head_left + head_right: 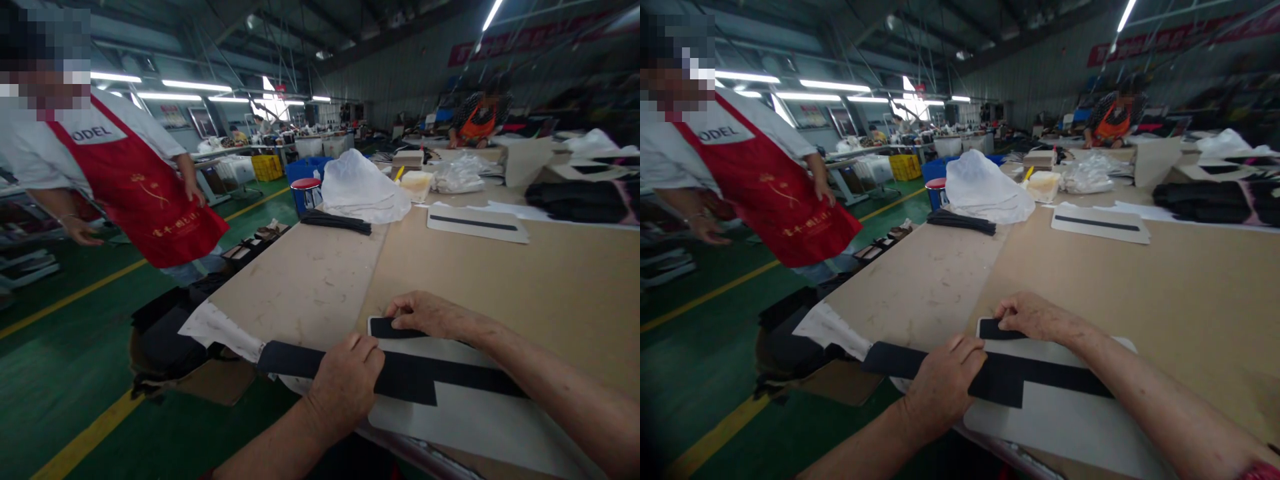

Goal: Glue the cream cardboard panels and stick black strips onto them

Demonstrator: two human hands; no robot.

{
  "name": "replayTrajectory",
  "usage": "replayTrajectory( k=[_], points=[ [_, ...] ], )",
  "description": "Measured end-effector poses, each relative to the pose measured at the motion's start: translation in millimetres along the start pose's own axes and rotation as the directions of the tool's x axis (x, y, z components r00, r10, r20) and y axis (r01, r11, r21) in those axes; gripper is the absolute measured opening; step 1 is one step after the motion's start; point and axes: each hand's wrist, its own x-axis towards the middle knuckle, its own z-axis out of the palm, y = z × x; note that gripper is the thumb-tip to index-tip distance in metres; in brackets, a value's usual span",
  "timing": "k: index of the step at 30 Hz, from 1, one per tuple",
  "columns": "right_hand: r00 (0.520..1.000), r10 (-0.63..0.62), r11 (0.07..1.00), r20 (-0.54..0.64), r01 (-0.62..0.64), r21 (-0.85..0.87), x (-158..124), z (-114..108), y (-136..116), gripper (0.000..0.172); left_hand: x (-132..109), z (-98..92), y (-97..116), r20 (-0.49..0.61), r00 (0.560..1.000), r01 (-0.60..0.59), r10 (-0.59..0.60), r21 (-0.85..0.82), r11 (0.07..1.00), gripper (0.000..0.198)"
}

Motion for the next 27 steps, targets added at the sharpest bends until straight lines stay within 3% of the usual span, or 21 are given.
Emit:
replayTrajectory(
  k=[5, 17, 20, 23, 27],
  points=[
    [0.999, 0.018, 0.996, -0.028, -0.02, -0.084, 3, 2, 2, 0.015, 2, -2.3, 1, 0.022, 0.999, 0.031, -0.031, 0.014, 0.999, 0.024],
    [0.996, 0.03, 0.994, -0.088, -0.039, -0.104, 4, 7, -3, 0.014, 6, -7.8, 1, 0.104, 0.994, 0.031, -0.035, 0.041, 0.999, 0.039],
    [0.997, 0.028, 0.999, -0.073, -0.03, -0.024, -20, -11, 14, 0.029, 7, -9.5, 2, 0.108, 0.993, 0.035, -0.038, 0.035, 0.999, 0.039],
    [0.997, 0.073, 0.99, -0.031, -0.069, 0.124, -67, -38, 46, 0.027, 8, -10.3, 1, 0.125, 0.991, 0.042, -0.044, 0.015, 0.999, 0.038],
    [0.952, 0.249, 0.949, -0.175, -0.204, 0.241, -131, -52, 94, 0.018, 9, -7.4, -2, 0.139, 0.989, 0.058, -0.057, -0.004, 0.998, 0.04]
  ],
)
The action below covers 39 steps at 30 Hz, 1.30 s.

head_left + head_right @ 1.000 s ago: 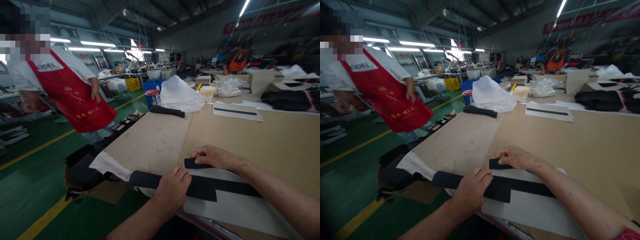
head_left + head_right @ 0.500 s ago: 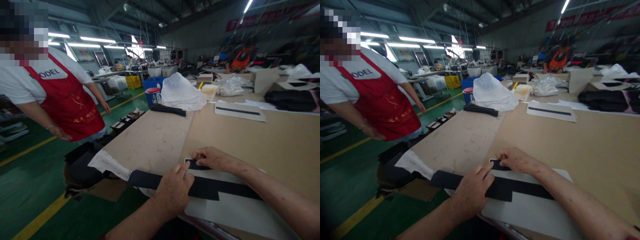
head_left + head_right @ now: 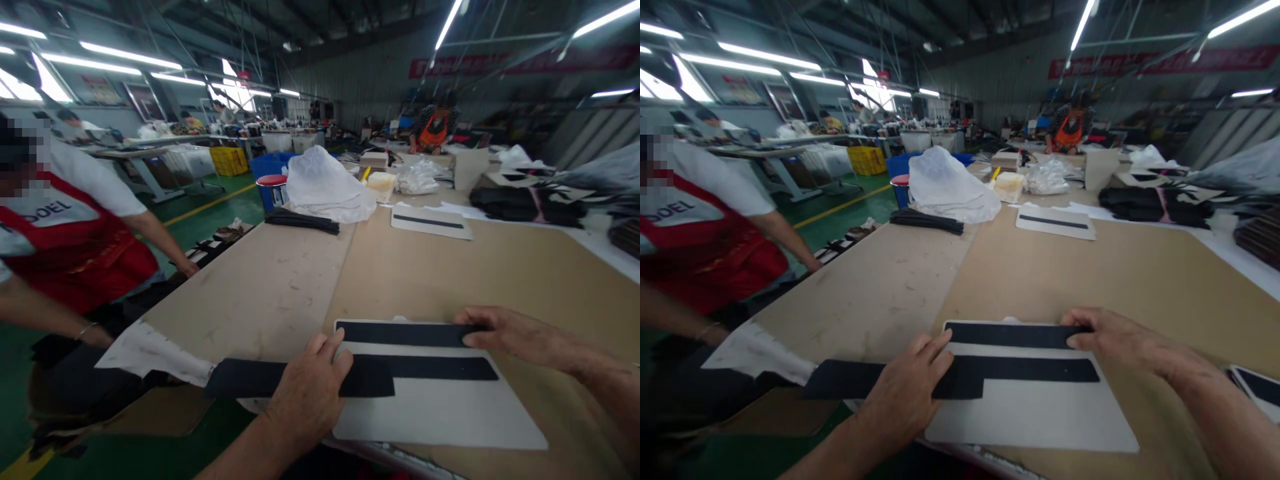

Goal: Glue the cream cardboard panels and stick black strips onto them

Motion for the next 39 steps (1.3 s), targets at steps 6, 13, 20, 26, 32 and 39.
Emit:
replayTrajectory(
  k=[6, 13, 20, 26, 32, 39],
  points=[
    [0.957, 0.167, 0.954, -0.238, -0.096, 0.285, -20, 23, 39, 0.035, 3, 6.8, -4, -0.019, 1.0, 0.015, -0.014, 0.017, 1.0, 0.048],
    [0.89, 0.226, 0.957, -0.395, -0.127, 0.262, -20, 37, 35, 0.035, 4, 6.5, -6, -0.004, 0.999, 0.035, -0.035, 0.03, 0.999, 0.054],
    [0.859, 0.164, 0.984, -0.484, -0.11, 0.139, -10, 32, 40, 0.027, 4, 8.3, -9, -0.017, 1.0, 0.015, -0.014, 0.044, 0.999, 0.055],
    [0.834, 0.168, 0.985, -0.525, -0.159, 0.063, -4, 34, 31, 0.019, 4, 11.2, -11, -0.016, 1.0, 0.007, -0.006, 0.055, 0.998, 0.058],
    [0.831, 0.19, 0.973, -0.523, -0.229, -0.01, -5, 33, 25, 0.014, 4, 10.7, -12, -0.005, 1.0, 0.012, -0.012, 0.04, 0.999, 0.054],
    [0.843, 0.17, 0.96, -0.511, -0.258, -0.107, 3, 33, 37, 0.008, 5, 10.5, -10, 0.025, 0.999, 0.024, -0.026, 0.056, 0.998, 0.06]
  ],
)
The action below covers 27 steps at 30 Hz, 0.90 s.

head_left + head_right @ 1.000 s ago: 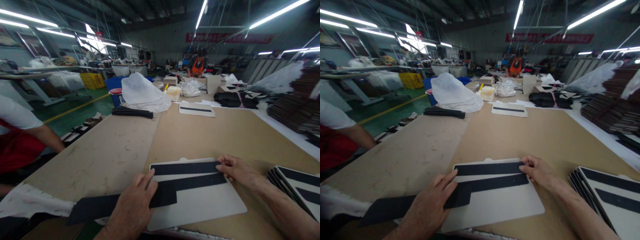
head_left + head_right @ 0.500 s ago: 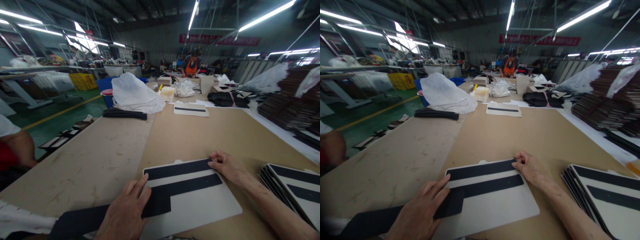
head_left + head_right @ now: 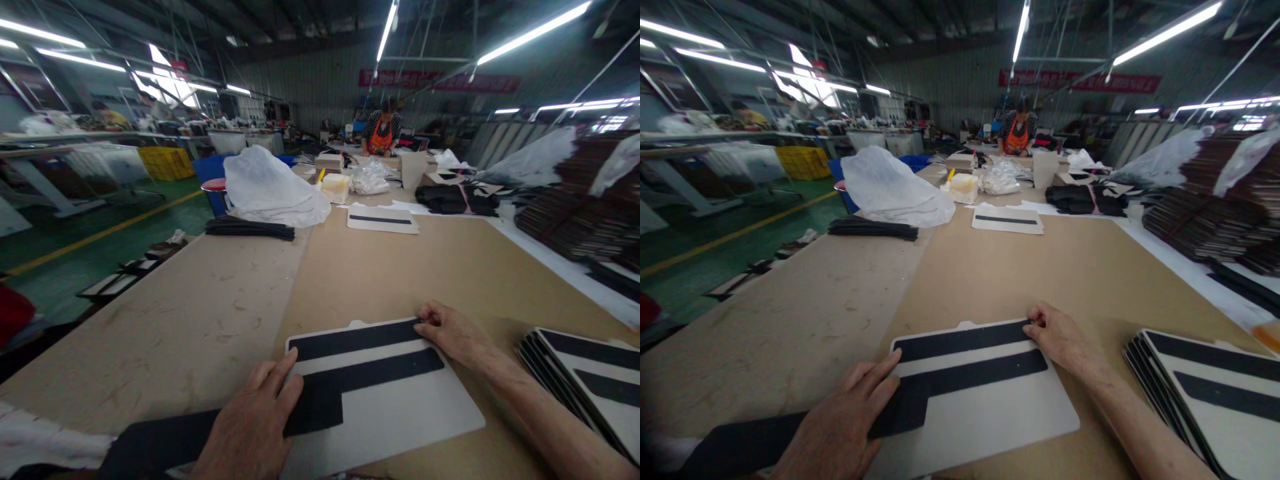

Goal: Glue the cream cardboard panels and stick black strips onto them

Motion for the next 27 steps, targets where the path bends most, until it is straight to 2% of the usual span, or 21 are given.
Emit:
replayTrajectory(
  k=[4, 7, 9, 12, 14, 16, 18, 20, 24, 27],
  points=[
    [0.993, -0.114, 0.975, -0.013, 0.109, -0.194, 3, -1, -1, 0.005, 0, -7.1, 2, -0.001, 1.0, 0.029, -0.029, -0.041, 0.999, 0.061],
    [0.984, -0.176, 0.912, 0.039, 0.177, -0.37, -5, -4, -21, 0.006, 4, -22.0, 6, -0.004, 0.999, 0.035, -0.035, -0.08, 0.996, 0.06],
    [0.978, -0.183, 0.827, 0.095, 0.206, -0.523, -18, -2, -40, 0.019, 9, -33.2, 12, 0.008, 1.0, 0.029, -0.028, -0.081, 0.996, 0.057],
    [0.951, -0.25, 0.625, 0.179, 0.3, -0.72, -41, 12, -66, 0.045, 19, -43.2, 25, 0.027, 1.0, 0.005, -0.004, -0.013, 1.0, 0.056],
    [0.931, -0.298, 0.504, 0.211, 0.341, -0.794, -54, 25, -76, 0.062, 24, -43.4, 33, 0.024, 1.0, -0.005, 0.004, 0.055, 0.998, 0.056],
    [0.918, -0.334, 0.436, 0.215, 0.352, -0.828, -62, 36, -79, 0.073, 28, -40.1, 37, 0.008, 1.0, -0.003, 0.002, 0.1, 0.995, 0.053],
    [0.907, -0.363, 0.428, 0.213, 0.366, -0.826, -65, 40, -76, 0.073, 29, -35.7, 37, -0.011, 1.0, -0.007, 0.009, 0.108, 0.994, 0.047],
    [0.909, -0.371, 0.465, 0.191, 0.36, -0.809, -65, 35, -68, 0.067, 28, -32.0, 31, -0.038, 0.999, -0.027, 0.031, 0.092, 0.995, 0.045],
    [0.943, -0.318, 0.572, 0.104, 0.278, -0.772, -66, 5, -33, 0.055, 17, -24.5, 15, -0.125, 0.99, -0.054, 0.061, 0.058, 0.997, 0.045],
    [0.952, -0.297, 0.682, 0.073, 0.265, -0.681, -71, -14, -4, 0.05, 8, -14.8, 2, -0.196, 0.979, -0.06, 0.061, 0.011, 0.998, 0.046]
  ],
)
